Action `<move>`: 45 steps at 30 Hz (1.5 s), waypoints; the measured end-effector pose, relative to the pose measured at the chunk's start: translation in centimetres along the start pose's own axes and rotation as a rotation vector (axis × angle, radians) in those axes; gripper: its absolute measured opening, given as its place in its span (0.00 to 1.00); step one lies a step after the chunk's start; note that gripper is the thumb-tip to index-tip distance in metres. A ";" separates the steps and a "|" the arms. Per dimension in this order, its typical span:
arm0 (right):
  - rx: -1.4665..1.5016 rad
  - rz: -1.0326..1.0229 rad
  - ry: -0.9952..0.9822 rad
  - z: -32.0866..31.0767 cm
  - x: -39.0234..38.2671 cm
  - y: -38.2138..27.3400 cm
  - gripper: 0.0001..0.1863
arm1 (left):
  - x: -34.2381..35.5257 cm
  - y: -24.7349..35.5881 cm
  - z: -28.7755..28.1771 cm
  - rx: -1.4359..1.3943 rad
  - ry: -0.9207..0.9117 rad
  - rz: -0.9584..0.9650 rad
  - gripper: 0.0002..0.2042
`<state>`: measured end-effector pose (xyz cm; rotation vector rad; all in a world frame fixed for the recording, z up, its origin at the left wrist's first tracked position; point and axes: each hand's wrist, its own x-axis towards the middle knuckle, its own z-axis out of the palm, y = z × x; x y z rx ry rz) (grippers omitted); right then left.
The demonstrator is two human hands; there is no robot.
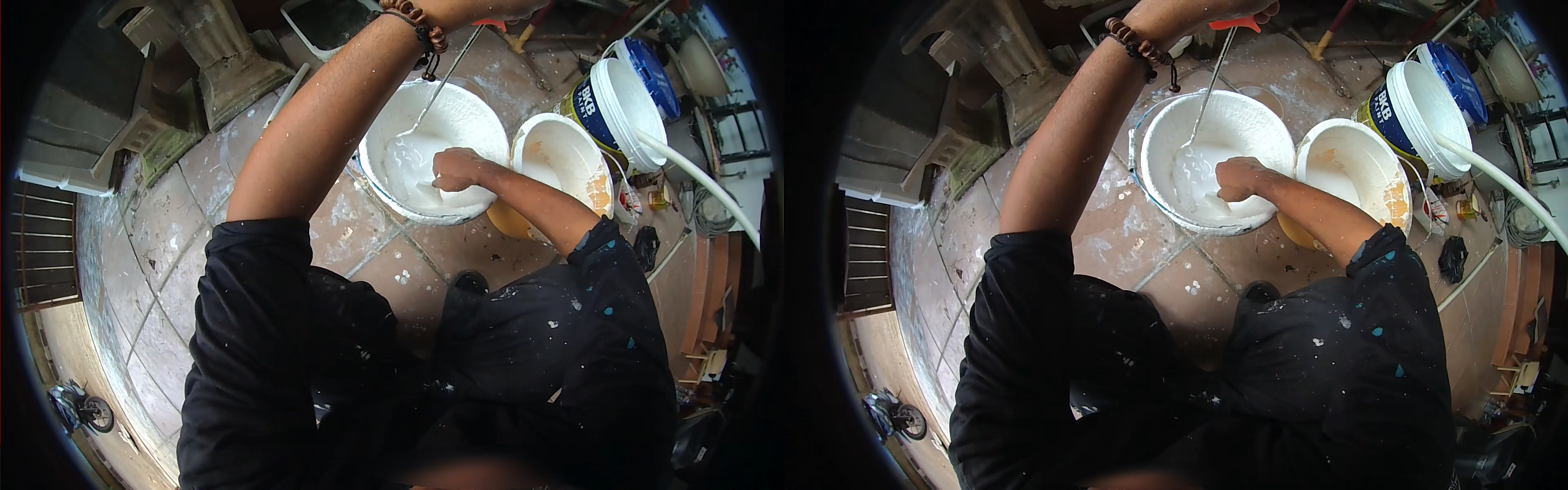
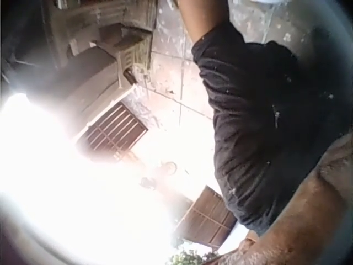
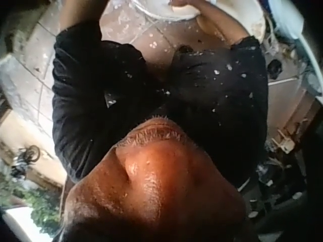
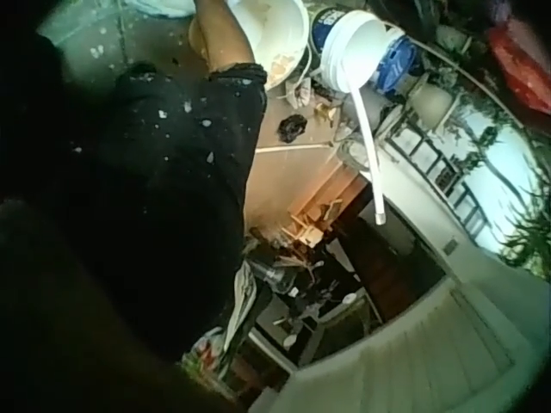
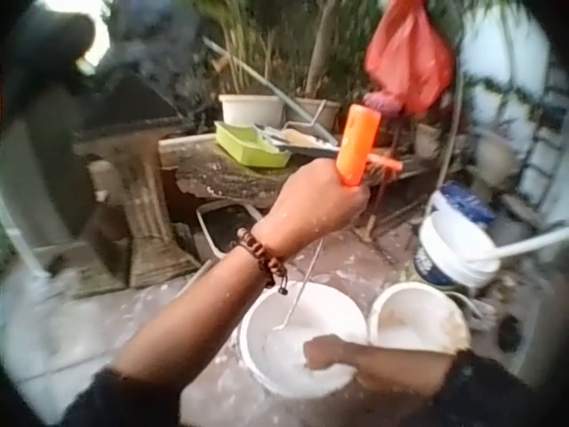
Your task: The recorder is mixing white paint in multiple buckets using water and a stirring stick, and later a paint roller.
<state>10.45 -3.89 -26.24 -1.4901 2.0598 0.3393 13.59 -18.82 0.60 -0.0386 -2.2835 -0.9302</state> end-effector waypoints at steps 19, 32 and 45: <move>0.379 0.457 0.347 -3.3 3.1 0.8 0.17 | -1.4 4.3 -3.1 0.022 0.000 0.075 0.19; 0.317 -0.031 0.118 0.6 3.2 0.4 0.16 | -1.5 5.0 -2.7 0.011 -0.028 0.068 0.19; -0.166 0.236 0.196 -3.9 0.9 0.8 0.14 | -1.4 4.2 -2.3 -0.041 -0.027 0.073 0.15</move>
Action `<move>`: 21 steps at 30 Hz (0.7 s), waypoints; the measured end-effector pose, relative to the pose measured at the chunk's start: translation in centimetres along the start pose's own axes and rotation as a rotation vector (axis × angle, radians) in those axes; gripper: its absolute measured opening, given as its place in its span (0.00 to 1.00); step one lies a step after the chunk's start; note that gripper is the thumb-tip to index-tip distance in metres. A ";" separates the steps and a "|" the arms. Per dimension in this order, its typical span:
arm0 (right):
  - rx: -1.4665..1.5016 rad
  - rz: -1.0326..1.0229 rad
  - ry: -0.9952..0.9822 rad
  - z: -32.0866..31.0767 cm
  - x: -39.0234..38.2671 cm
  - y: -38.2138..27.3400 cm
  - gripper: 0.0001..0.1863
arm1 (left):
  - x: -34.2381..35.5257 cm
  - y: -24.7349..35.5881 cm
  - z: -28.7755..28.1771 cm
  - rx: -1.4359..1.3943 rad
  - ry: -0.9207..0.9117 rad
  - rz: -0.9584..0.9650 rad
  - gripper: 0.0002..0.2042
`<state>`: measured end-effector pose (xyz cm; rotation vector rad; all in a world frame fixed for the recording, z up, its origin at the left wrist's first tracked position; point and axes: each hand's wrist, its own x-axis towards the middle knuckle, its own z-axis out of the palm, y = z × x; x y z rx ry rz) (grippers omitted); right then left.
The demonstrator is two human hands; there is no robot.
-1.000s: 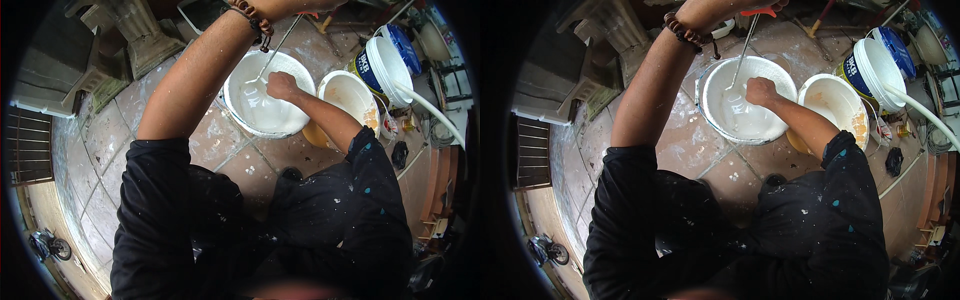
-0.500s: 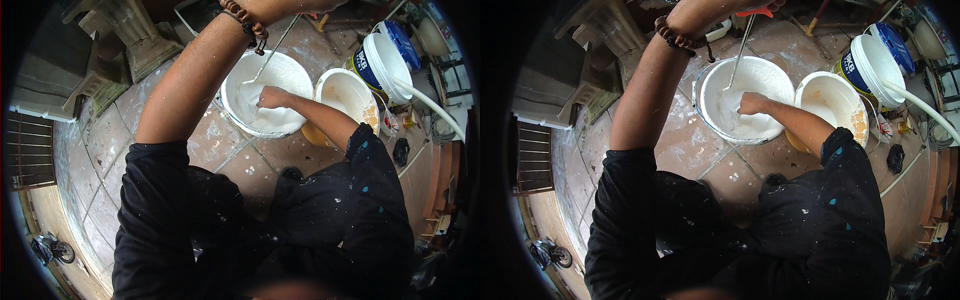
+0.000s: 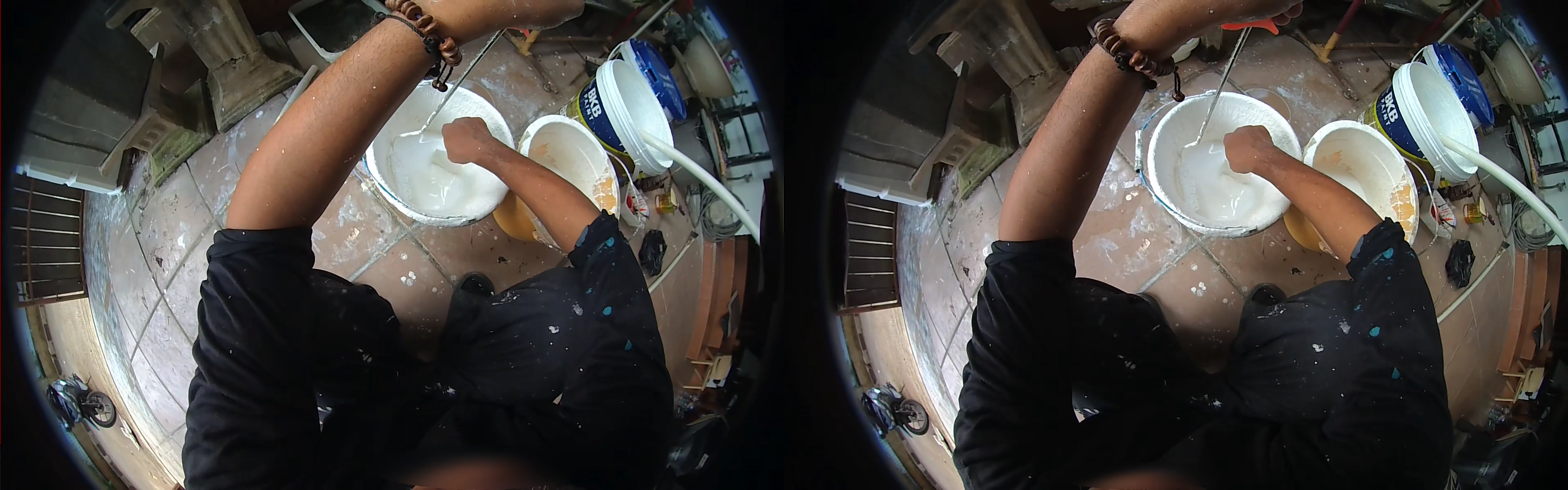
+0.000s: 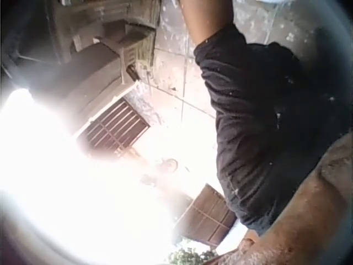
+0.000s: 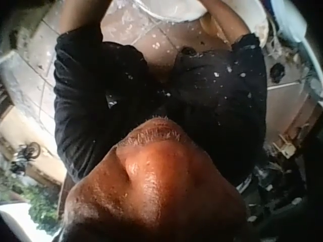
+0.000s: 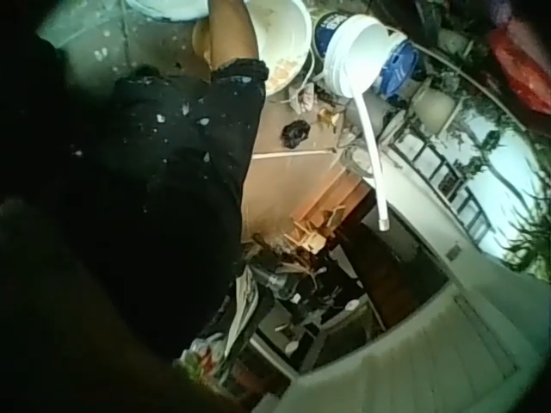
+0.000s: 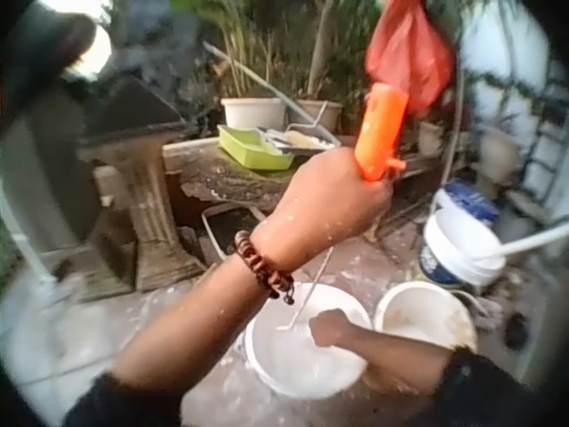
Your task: The recorder is mixing white paint in multiple buckets using water and a stirring stick, and later a paint roller.
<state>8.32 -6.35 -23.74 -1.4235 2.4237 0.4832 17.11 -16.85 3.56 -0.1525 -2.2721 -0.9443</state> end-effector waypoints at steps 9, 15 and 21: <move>0.187 0.033 0.005 -3.6 -0.1 0.1 0.16 | -0.1 -0.4 0.1 -0.008 0.012 0.000 0.16; 0.161 0.053 0.045 -6.1 -1.0 1.0 0.16 | 0.0 -0.3 0.2 -0.006 0.024 0.018 0.18; 0.197 0.137 0.028 -6.5 -1.3 2.4 0.15 | 0.1 -0.1 0.1 -0.010 0.012 0.005 0.19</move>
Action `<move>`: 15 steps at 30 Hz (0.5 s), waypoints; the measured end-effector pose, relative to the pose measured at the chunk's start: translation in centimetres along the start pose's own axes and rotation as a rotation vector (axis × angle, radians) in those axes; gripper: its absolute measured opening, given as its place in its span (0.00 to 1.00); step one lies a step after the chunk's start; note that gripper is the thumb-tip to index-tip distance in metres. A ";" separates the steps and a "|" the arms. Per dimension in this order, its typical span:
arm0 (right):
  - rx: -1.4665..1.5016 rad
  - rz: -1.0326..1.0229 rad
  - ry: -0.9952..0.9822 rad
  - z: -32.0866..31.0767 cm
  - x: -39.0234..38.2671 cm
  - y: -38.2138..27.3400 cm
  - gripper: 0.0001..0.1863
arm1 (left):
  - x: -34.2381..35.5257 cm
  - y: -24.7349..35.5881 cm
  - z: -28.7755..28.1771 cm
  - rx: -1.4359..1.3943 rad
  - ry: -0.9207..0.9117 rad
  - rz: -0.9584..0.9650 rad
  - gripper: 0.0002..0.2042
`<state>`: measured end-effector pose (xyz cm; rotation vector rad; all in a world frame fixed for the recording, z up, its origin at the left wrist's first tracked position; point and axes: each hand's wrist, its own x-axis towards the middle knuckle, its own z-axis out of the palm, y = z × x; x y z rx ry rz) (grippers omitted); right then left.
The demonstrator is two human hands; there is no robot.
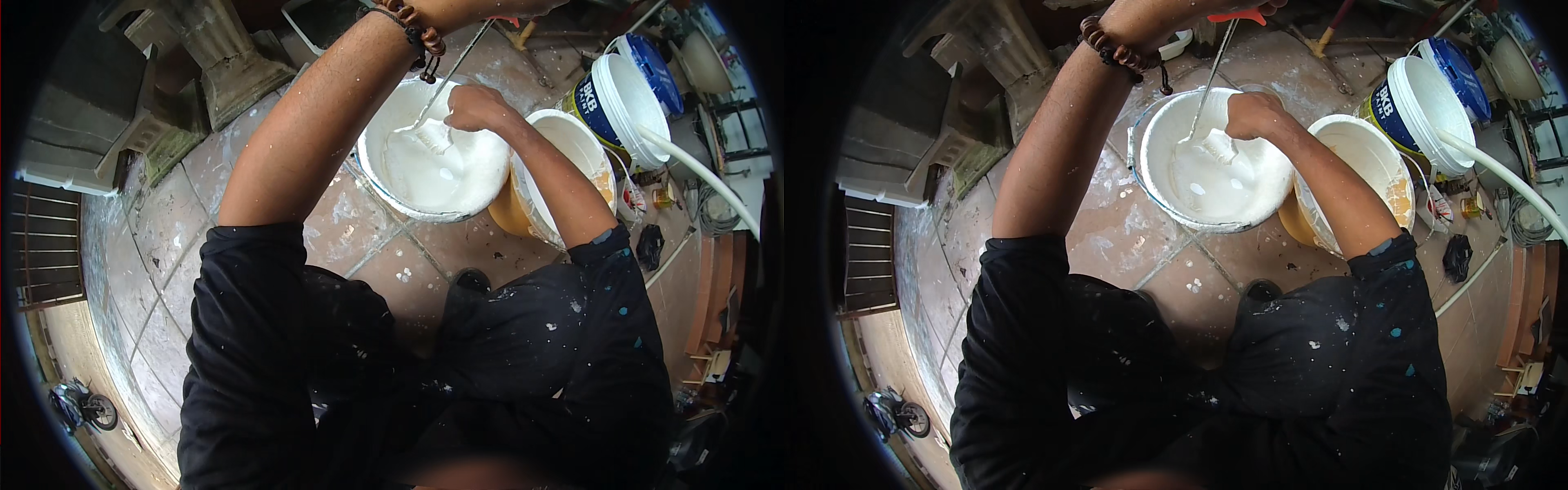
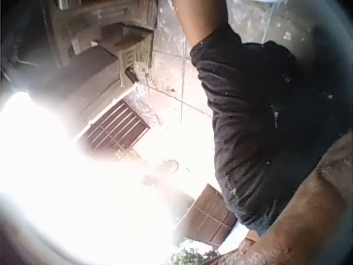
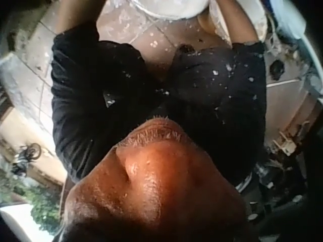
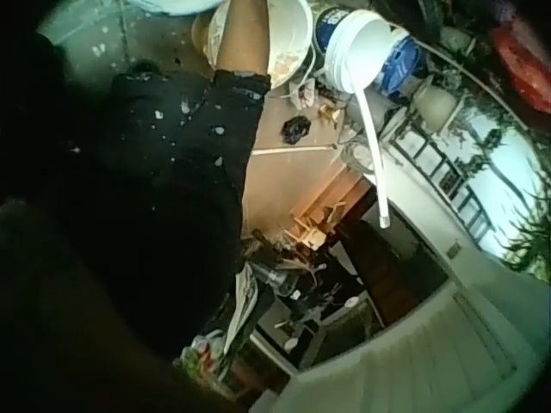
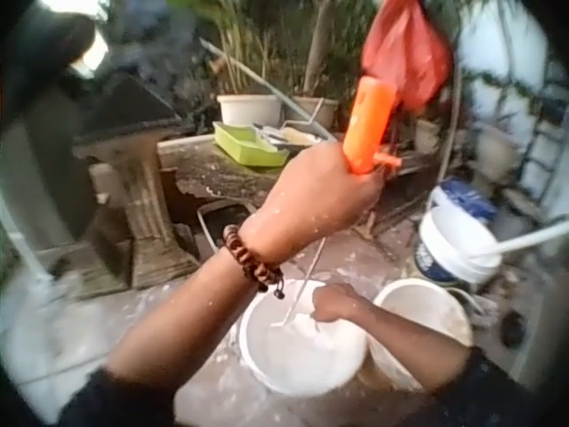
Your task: The recorder is mixing white paint in multiple buckets using water and a stirring stick, and later a paint roller.
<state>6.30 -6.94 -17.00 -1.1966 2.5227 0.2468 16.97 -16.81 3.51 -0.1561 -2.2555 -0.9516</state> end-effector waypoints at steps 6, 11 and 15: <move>0.018 0.015 -0.020 0.3 0.0 0.5 0.18 | 0.2 -0.2 0.2 0.044 0.014 0.018 0.20; -0.043 -0.035 -0.169 2.5 -0.1 -1.4 0.20 | -0.2 0.1 0.0 0.049 -0.016 0.005 0.20; -0.057 -0.057 -0.183 4.9 0.3 -1.3 0.18 | -0.2 0.2 -0.1 0.039 -0.010 -0.018 0.20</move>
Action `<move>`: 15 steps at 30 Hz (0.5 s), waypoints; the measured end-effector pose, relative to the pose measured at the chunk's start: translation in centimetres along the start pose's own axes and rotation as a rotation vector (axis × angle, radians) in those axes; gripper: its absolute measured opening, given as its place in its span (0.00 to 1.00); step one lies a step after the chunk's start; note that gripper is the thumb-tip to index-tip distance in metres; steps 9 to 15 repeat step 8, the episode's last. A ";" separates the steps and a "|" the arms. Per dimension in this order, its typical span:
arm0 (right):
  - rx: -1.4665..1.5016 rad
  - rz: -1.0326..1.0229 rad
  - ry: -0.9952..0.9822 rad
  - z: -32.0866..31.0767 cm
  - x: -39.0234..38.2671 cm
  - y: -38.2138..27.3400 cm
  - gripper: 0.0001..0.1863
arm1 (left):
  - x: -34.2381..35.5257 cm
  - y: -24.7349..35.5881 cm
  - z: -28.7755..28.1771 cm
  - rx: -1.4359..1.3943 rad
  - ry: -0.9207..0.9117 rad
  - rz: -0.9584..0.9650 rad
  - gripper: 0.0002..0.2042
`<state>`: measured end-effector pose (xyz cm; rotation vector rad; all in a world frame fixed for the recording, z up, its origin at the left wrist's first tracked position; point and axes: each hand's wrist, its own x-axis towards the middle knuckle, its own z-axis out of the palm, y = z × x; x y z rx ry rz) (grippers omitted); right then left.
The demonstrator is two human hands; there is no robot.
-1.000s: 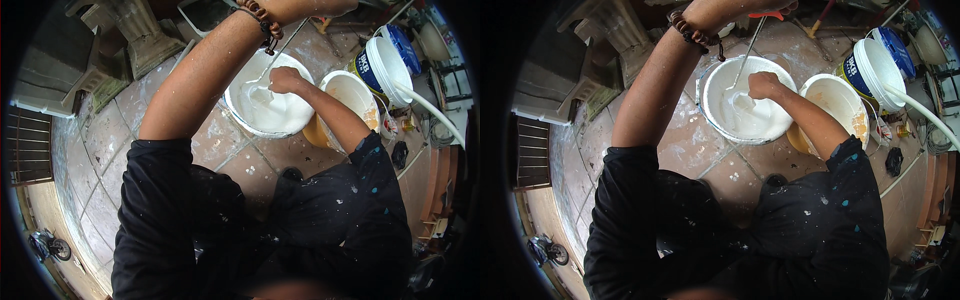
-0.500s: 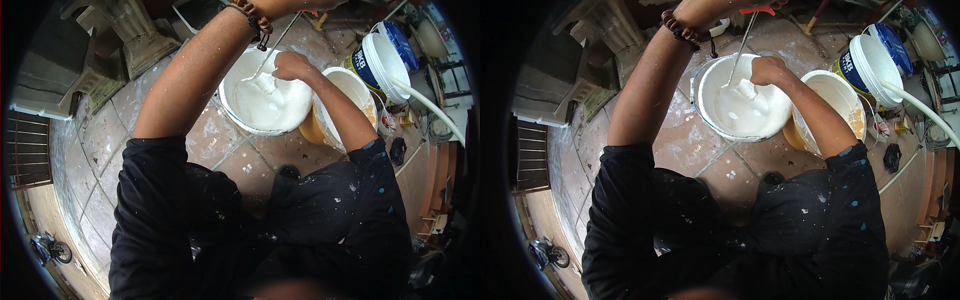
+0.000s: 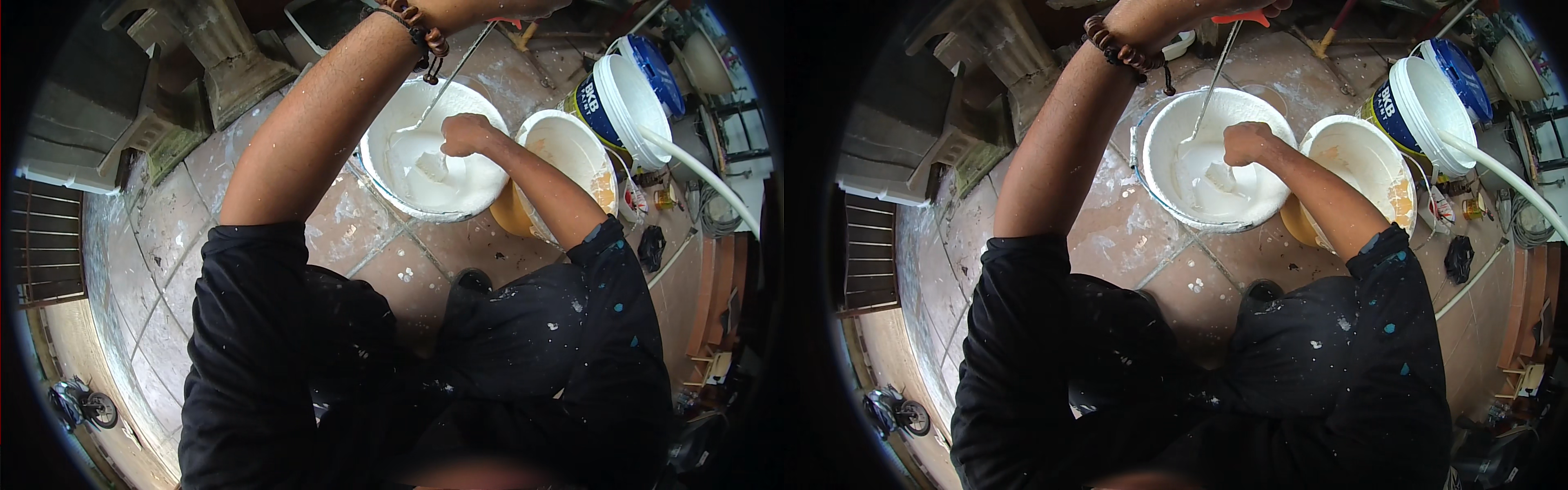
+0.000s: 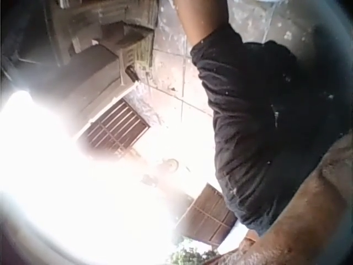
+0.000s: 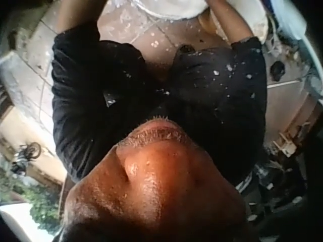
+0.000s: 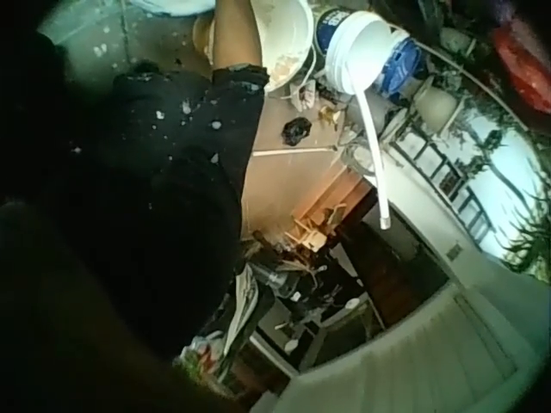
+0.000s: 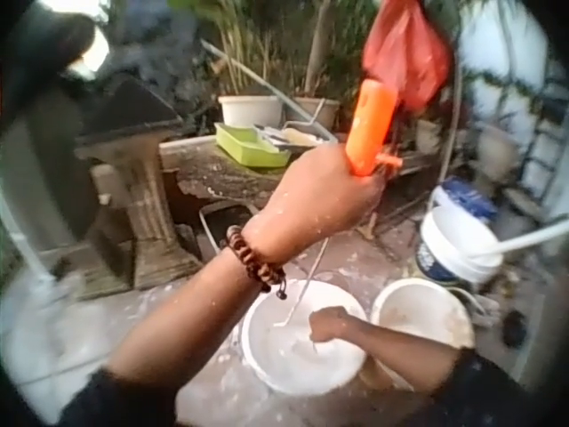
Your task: The recorder is mixing white paint in multiple buckets using water and a stirring stick, and later a paint roller.
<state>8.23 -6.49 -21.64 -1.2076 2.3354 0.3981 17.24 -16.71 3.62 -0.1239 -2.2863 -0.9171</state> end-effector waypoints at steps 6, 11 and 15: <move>-0.099 -0.019 0.185 1.1 0.3 1.8 0.14 | 0.2 -0.6 0.3 -0.004 0.003 0.025 0.18; -0.093 -0.037 0.311 1.2 0.2 2.4 0.17 | 0.2 -0.8 0.7 0.002 0.002 0.016 0.18; -0.093 -0.037 0.311 1.2 0.2 2.4 0.17 | 0.2 -0.8 0.7 0.002 0.002 0.016 0.18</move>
